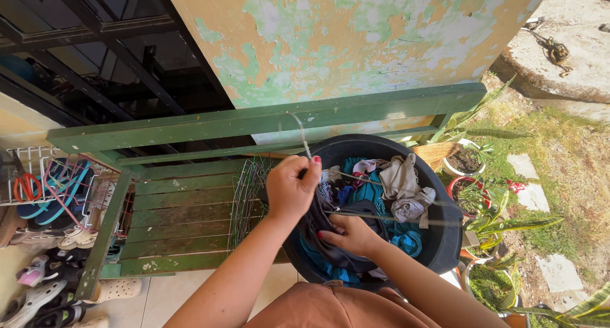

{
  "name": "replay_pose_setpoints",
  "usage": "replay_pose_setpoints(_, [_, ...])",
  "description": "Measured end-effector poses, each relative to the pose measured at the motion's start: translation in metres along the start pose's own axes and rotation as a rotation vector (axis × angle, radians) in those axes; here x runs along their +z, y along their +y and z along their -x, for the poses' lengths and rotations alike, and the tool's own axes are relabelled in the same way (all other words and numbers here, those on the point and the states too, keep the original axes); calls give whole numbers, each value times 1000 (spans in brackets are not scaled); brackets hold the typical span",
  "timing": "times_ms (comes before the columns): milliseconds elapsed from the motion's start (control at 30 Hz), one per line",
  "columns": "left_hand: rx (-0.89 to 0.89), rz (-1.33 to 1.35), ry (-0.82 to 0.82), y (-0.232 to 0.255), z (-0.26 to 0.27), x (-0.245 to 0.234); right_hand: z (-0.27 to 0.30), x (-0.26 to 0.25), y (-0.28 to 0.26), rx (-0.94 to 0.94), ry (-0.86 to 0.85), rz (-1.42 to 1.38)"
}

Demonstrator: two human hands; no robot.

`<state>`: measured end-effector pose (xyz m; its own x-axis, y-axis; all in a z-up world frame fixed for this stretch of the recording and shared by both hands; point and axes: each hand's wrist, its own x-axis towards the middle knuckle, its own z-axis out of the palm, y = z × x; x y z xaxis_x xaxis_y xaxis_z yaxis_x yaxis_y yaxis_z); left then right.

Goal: The person takes several items of clothing including shorts, a dress, a shirt, and a top from a basin, places each on a wire hanger, and hangs them onto a rack.

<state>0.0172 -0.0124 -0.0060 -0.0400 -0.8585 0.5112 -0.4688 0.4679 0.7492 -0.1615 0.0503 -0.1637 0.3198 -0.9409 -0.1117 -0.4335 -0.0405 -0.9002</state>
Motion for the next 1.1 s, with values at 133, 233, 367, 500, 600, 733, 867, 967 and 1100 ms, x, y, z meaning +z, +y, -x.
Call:
replay_pose_setpoints(133, [-68, -80, 74, -46, -8, -14, 27, -35, 51, 76, -266, 346])
replay_pose_setpoints(233, [-71, -175, 103, -64, 1, -18, 40, -59, 37, 103, -216, 471])
replay_pose_setpoints(367, [48, -478, 89, -76, 8, -19, 29, -95, -6, 139, -295, 792])
replay_pose_setpoints(500, [151, -527, 35, -78, 16, -18, 27, -149, -51, 280, -356, 996])
replay_pose_setpoints(600, [220, -583, 20, -72, 20, -11, 29, -173, -91, 230, -319, 1070])
replay_pose_setpoints(733, [307, -554, -14, -55, 22, 3, 21, -187, -147, 89, -297, 1157])
replay_pose_setpoints(867, [207, -407, 20, -38, 25, 21, 7, -165, -157, -442, 130, 761])
replay_pose_setpoints(967, [4, -365, 45, -40, 21, 29, 1, -143, -114, -452, 325, 620])
replay_pose_setpoints(1100, [123, -302, 1, -59, 28, 21, 10, -128, -34, -91, 120, 441])
